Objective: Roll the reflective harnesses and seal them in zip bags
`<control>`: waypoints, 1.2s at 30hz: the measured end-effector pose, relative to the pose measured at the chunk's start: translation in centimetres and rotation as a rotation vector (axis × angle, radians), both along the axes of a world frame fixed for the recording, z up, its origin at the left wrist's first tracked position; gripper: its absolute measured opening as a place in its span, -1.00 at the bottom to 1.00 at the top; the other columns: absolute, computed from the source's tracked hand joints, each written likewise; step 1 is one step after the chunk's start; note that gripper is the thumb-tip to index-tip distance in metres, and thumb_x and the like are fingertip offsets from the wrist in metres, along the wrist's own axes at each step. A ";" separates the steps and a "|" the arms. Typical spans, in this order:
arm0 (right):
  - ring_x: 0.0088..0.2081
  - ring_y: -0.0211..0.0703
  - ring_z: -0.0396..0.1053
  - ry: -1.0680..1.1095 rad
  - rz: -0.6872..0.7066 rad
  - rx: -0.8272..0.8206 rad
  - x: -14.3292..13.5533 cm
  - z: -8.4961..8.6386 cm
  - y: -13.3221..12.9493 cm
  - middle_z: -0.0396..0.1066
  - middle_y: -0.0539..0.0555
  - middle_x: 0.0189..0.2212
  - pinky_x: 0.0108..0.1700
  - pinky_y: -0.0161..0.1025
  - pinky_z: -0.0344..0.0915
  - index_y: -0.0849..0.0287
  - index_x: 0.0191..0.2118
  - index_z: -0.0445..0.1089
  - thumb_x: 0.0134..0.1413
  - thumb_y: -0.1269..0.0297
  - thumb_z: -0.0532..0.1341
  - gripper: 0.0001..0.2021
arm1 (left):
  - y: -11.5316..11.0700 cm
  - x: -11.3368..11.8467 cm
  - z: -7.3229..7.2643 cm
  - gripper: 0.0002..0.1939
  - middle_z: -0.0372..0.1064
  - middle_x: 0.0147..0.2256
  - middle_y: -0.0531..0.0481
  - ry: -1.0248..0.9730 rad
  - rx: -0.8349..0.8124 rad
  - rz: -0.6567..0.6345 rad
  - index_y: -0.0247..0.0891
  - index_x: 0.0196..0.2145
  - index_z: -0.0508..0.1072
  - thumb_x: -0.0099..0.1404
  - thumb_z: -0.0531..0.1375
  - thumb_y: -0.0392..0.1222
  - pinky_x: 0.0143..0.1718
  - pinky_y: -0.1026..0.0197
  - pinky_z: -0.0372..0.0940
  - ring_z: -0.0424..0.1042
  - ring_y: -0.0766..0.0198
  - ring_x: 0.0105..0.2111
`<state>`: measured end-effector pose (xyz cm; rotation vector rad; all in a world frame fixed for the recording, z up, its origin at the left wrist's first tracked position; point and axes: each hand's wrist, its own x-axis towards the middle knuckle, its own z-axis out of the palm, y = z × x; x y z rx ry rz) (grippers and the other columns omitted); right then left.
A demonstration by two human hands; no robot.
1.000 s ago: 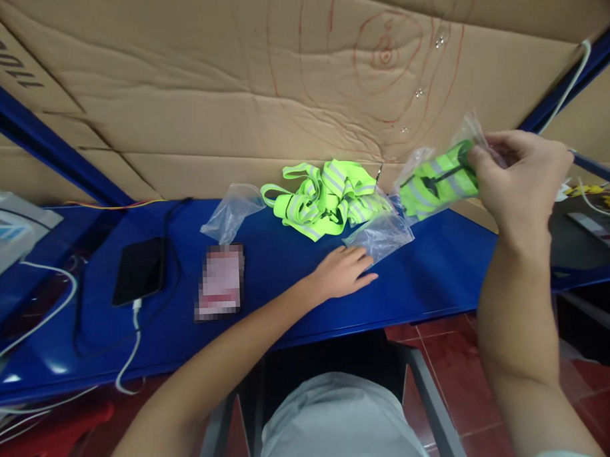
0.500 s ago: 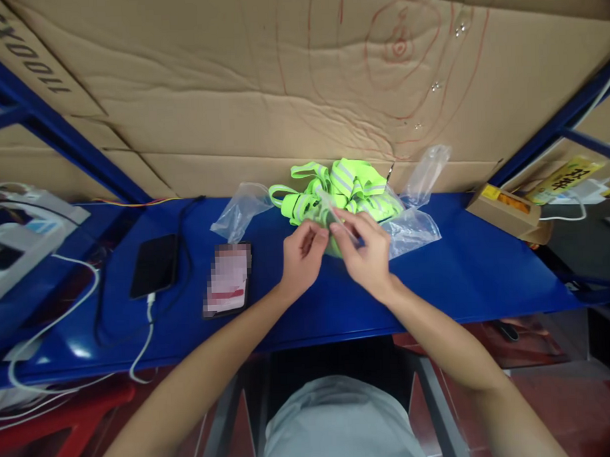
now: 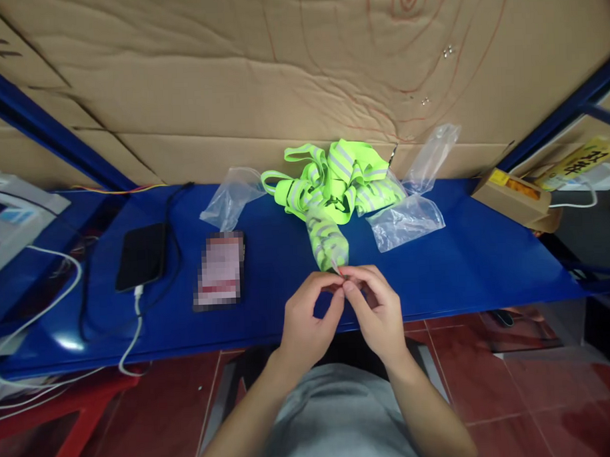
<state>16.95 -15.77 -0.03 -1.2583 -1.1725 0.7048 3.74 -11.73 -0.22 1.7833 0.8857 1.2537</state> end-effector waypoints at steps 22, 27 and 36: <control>-0.26 -0.22 0.54 -0.299 0.089 0.081 0.4 0.0 -0.1 0.61 -0.02 -0.30 -0.15 -0.24 0.42 0.10 -0.20 0.54 0.29 0.32 0.34 -0.98 | -0.6 -1.0 -1.4 -0.94 0.55 -0.36 0.08 -0.240 -0.134 0.228 -0.18 -0.32 0.59 0.29 0.40 -0.22 -0.22 0.38 0.45 0.55 0.37 -0.33; -0.34 -0.27 0.51 -0.176 0.108 0.026 -0.3 0.7 -0.8 0.56 -0.05 -0.35 -0.21 -0.31 0.43 0.10 -0.16 0.49 0.25 0.28 0.37 -0.90 | -0.7 -2.0 0.1 -0.94 0.57 -0.30 0.08 -0.213 -0.221 0.036 -0.12 -0.25 0.64 0.36 0.35 -0.26 -0.18 0.44 0.42 0.55 0.40 -0.27; -0.24 -0.18 0.53 -0.459 -0.177 0.129 0.0 1.1 -0.7 0.55 0.02 -0.29 -0.17 -0.25 0.41 0.10 -0.18 0.41 0.37 0.38 0.20 -0.94 | -2.2 -1.8 0.9 -0.89 0.37 -0.34 0.04 -0.353 -0.224 0.133 -0.21 -0.24 0.51 0.46 0.23 -0.17 -0.31 0.39 0.28 0.34 0.39 -0.37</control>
